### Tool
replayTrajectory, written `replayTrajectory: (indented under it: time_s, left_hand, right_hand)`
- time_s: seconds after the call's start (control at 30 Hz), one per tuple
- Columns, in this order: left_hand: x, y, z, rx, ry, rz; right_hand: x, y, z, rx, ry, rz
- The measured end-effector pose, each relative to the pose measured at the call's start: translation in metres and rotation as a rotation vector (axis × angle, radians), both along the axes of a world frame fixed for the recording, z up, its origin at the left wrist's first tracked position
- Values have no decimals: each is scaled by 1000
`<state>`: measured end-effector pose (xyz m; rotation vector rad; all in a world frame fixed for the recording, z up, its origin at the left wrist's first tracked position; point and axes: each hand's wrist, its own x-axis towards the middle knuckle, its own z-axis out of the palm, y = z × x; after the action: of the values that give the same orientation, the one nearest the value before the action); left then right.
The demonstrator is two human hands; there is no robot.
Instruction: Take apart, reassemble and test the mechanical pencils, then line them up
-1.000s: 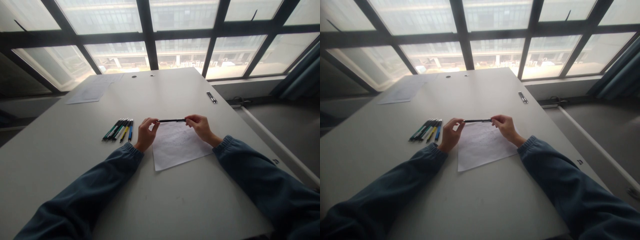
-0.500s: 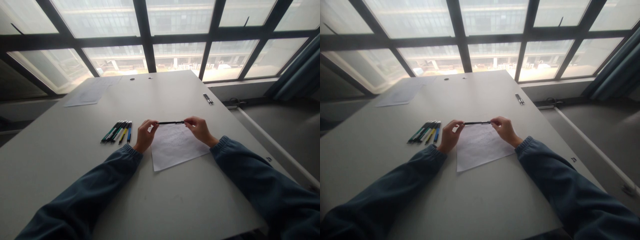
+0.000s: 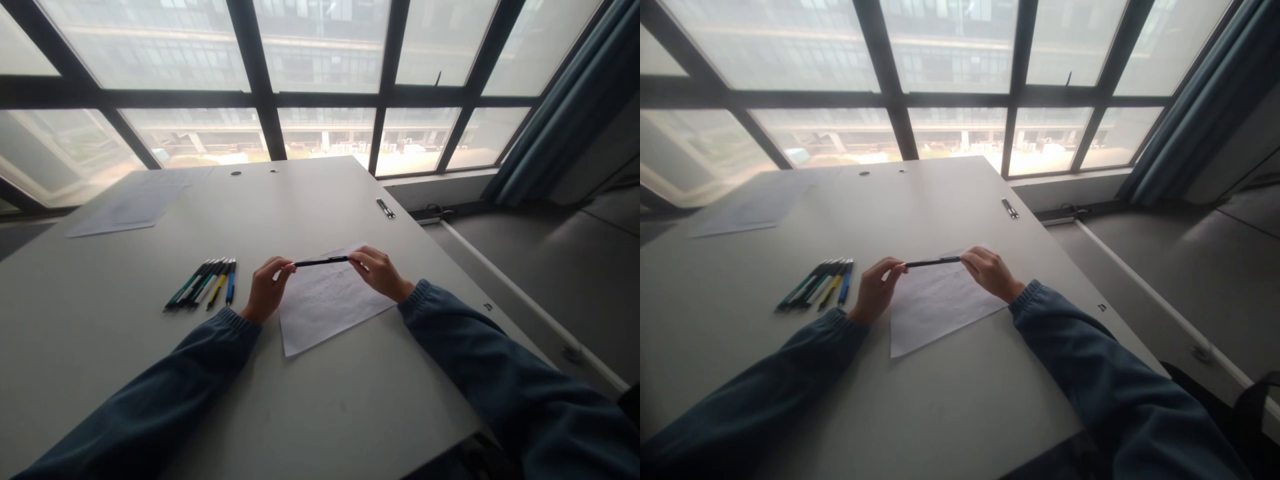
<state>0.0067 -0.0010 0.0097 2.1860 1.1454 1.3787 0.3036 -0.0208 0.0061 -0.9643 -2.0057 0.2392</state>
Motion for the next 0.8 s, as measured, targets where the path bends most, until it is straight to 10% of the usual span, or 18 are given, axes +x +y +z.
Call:
replayTrajectory:
  time_s: [0.37,0.8]
  left_hand:
    - [-3,7,-7,-62,43,-12]
    - [-2,5,-5,-147,109,12]
  right_hand:
    - [27,19,6,120,-246,-200]
    - [144,112,-8,-309,-37,-1190]
